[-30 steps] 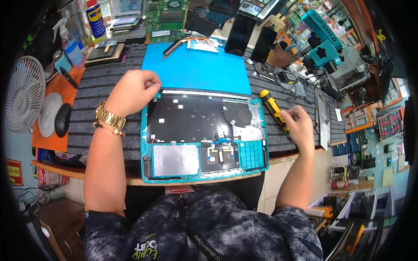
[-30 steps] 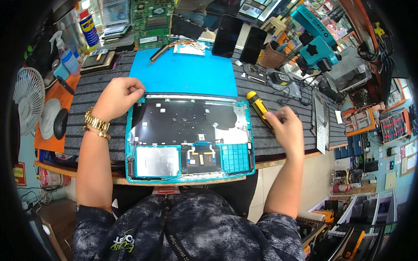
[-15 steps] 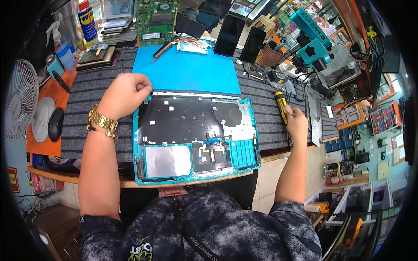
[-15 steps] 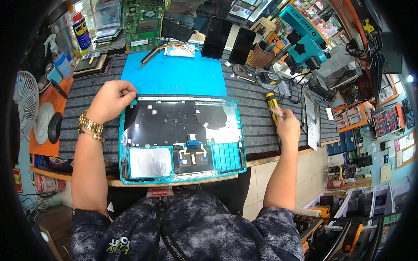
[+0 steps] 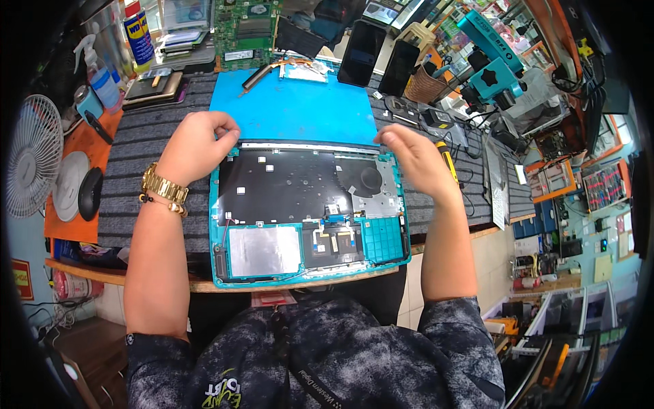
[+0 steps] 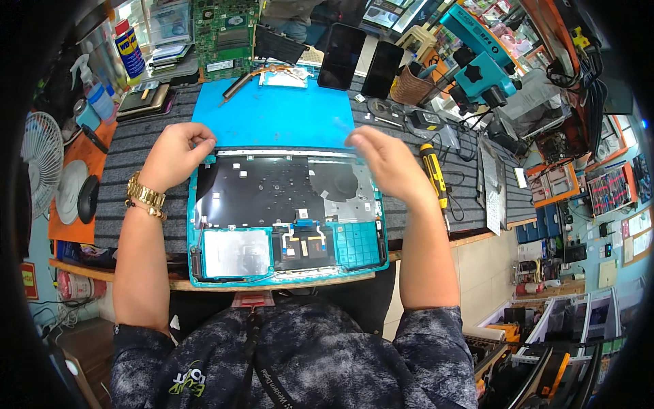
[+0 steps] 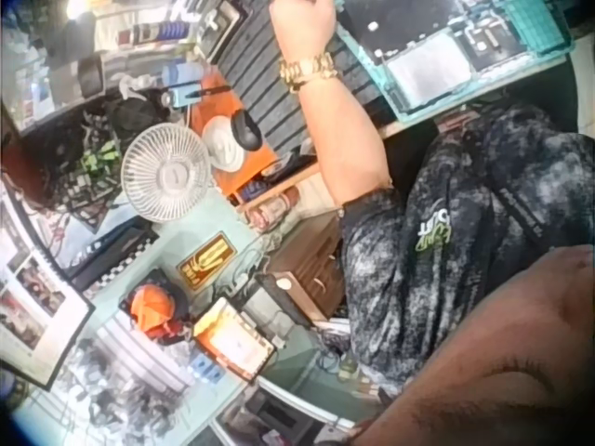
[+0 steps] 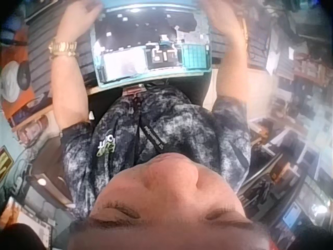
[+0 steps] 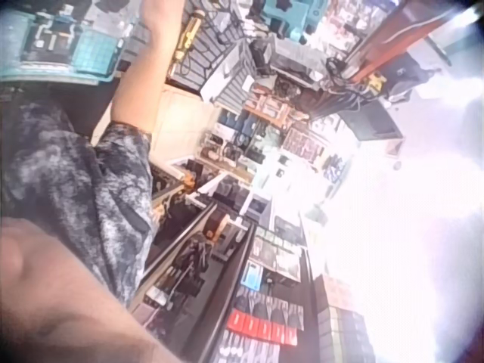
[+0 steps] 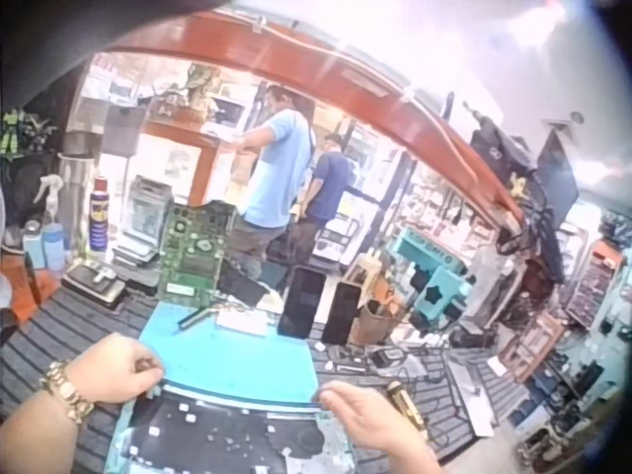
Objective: The person is replacing components in a laptop chassis. They remove internal tape and metal strips, brush the interior with a yellow brush, and use a small blue tool to pry and seat a flexible ribbon cable into a connector on the internal frame.
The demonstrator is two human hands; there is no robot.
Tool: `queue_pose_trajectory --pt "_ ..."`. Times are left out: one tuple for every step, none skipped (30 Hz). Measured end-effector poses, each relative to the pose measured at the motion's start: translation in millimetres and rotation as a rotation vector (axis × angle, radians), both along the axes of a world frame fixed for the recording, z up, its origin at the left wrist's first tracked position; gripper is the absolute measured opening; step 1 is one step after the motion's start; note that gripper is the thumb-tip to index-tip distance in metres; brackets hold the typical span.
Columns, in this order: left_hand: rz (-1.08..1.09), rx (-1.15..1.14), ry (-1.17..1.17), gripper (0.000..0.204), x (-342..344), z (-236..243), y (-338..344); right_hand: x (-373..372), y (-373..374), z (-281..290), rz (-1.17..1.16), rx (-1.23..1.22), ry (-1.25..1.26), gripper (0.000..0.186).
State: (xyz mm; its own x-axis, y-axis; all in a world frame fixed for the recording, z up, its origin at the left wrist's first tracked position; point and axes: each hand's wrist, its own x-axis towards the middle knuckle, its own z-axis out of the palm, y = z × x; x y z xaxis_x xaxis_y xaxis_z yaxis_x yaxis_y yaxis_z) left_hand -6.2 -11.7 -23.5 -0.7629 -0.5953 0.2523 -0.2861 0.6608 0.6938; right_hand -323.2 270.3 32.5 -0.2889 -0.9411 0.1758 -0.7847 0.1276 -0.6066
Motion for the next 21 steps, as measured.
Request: queue_pose_trajectory --pt "-0.003 -0.005 -0.002 0.024 0 0 0 3 -5 -3 0.022 0.053 0.057 0.03" --pt "-0.005 -0.009 -0.004 0.024 0 0 -1 5 -5 -3 0.02 0.148 0.043 0.026" --pt "-0.005 -0.017 -0.001 0.024 0 -1 -1 8 -8 -4 0.035 0.16 0.082 0.027" --pt "-0.011 -0.017 0.001 0.024 0 -1 -1 11 -10 -5 0.048 0.173 0.113 0.028" --pt "-0.016 -0.021 0.009 0.024 0 -1 0 14 -12 -5 0.024 0.218 0.136 0.029" --pt "-0.022 -0.025 0.016 0.024 0 -1 0 17 -12 -5 -0.01 0.211 0.112 0.025" --pt "-0.017 -0.015 0.005 0.024 0 -1 0 19 -14 -4 -0.011 0.22 0.093 0.025" --pt "-0.013 -0.006 -0.006 0.024 0 0 0 20 -14 -3 -0.035 0.256 0.068 0.024" --pt "-0.016 -0.002 -0.006 0.024 -1 0 0 20 -15 -2 -0.06 0.291 0.042 0.024" --pt "-0.011 0.002 -0.018 0.024 -1 0 1 20 -17 -3 -0.043 0.28 0.083 0.021" --pt "-0.012 0.002 -0.018 0.023 -1 0 1 20 -19 -4 -0.027 0.269 0.125 0.019" --pt "-0.014 0.003 -0.019 0.023 -1 0 1 19 -21 -5 -0.011 0.255 0.168 0.017" --pt "-0.013 0.003 -0.018 0.023 -1 1 1 19 -23 -7 0.0 0.241 0.187 0.017" --pt "-0.013 0.004 -0.016 0.023 -1 1 1 18 -25 -9 0.01 0.223 0.208 0.016" --pt "-0.012 0.004 -0.015 0.023 -2 1 1 18 -28 -11 0.01 0.216 0.239 0.016" --pt "-0.013 0.003 -0.012 0.023 -1 1 2 17 -29 -12 0.031 0.18 0.236 0.016" --pt "-0.014 0.002 -0.009 0.023 -1 0 2 17 -31 -14 0.042 0.156 0.242 0.016" --pt "-0.014 0.001 -0.006 0.023 -1 0 2 17 -33 -15 0.047 0.141 0.249 0.017" --pt "-0.013 0.005 -0.009 0.023 -1 0 2 18 -34 -15 0.041 0.156 0.246 0.017" --pt "-0.012 0.008 -0.011 0.023 -1 0 2 18 -34 -15 0.028 0.182 0.245 0.017" --pt "-0.011 0.012 -0.013 0.022 -1 0 2 18 -35 -14 0.022 0.188 0.244 0.017"
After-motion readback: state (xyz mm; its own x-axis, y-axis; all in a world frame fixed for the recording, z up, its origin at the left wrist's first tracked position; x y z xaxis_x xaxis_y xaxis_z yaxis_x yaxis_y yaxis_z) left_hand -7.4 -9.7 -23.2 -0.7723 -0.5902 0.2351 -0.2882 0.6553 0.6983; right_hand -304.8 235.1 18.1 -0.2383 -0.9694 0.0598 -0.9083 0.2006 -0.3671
